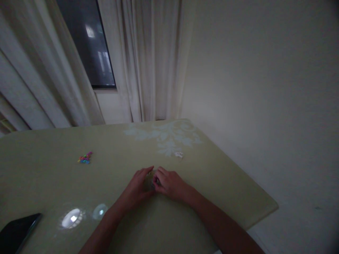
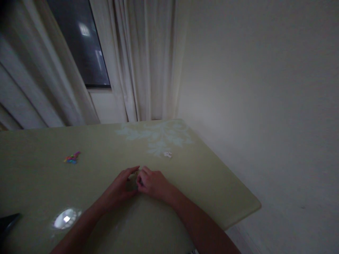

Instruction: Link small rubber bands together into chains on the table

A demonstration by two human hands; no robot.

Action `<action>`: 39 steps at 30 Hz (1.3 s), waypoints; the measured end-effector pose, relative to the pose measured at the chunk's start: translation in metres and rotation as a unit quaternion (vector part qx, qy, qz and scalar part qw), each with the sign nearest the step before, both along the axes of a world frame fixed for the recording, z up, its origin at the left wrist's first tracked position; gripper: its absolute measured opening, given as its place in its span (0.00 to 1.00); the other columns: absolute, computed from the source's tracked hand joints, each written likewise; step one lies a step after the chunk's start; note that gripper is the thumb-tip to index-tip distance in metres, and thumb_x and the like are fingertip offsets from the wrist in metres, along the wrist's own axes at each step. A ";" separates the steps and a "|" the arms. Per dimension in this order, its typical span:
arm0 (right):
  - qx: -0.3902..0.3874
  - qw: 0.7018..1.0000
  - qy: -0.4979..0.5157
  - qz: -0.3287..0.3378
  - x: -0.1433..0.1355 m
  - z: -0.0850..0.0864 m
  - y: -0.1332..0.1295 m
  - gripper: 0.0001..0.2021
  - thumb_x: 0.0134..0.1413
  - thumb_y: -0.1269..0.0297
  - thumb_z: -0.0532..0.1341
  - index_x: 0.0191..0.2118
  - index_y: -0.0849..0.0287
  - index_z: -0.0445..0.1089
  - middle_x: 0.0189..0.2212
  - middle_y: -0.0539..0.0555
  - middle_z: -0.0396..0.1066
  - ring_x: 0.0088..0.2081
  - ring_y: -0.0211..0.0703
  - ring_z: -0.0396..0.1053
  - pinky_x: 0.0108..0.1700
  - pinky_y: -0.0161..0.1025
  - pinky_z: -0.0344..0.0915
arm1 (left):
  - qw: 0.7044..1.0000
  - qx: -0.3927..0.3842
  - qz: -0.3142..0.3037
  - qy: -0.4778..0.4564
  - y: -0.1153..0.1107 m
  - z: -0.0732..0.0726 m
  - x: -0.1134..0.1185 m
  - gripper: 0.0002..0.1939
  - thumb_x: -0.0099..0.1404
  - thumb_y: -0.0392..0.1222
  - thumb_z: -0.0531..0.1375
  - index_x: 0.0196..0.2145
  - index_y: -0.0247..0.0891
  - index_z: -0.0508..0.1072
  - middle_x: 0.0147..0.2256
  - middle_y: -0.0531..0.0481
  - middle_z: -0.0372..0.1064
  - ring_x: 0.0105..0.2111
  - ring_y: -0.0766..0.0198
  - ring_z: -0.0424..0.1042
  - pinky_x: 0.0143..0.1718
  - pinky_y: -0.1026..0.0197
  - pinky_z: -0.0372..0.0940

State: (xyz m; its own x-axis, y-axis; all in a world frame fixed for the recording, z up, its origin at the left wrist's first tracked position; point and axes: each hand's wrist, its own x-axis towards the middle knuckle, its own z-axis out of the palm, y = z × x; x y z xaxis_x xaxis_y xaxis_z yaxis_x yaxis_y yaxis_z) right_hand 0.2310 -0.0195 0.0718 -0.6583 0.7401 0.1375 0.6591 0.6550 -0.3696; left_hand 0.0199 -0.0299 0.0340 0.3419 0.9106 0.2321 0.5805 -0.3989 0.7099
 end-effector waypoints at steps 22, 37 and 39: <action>0.025 0.999 0.027 -0.039 0.032 0.004 0.027 0.09 0.66 0.58 0.67 0.44 0.56 0.81 0.40 0.53 0.73 0.38 0.40 0.71 0.41 0.35 0.64 | 0.998 0.029 -0.002 0.063 -0.006 0.007 0.006 0.38 0.59 0.37 0.68 0.66 0.45 0.64 0.62 0.42 0.68 0.62 0.47 0.65 0.65 0.42 0.61; 0.128 0.982 -0.126 -0.057 0.018 0.009 0.010 0.12 0.72 0.60 0.58 0.42 0.56 0.78 0.39 0.54 0.73 0.36 0.41 0.73 0.36 0.35 0.65 | 0.990 0.100 -0.005 0.099 -0.011 0.008 0.010 0.36 0.60 0.36 0.67 0.64 0.48 0.64 0.59 0.43 0.70 0.59 0.47 0.68 0.60 0.40 0.66; 0.132 0.982 -0.125 -0.055 0.017 0.009 0.010 0.11 0.72 0.60 0.58 0.42 0.57 0.77 0.39 0.54 0.73 0.36 0.41 0.73 0.37 0.35 0.66 | 0.989 0.112 -0.005 0.098 -0.012 0.010 0.010 0.36 0.59 0.35 0.67 0.64 0.48 0.65 0.59 0.44 0.71 0.58 0.47 0.69 0.60 0.41 0.67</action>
State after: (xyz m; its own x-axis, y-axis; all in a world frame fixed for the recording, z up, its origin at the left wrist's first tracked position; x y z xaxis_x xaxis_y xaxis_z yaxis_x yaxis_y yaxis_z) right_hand 0.2481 -0.0100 0.0812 -0.6133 0.7694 0.1785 0.7803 0.6252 -0.0142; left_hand 0.0301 -0.0415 0.0436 0.4095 0.8402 0.3555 0.6931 -0.5399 0.4776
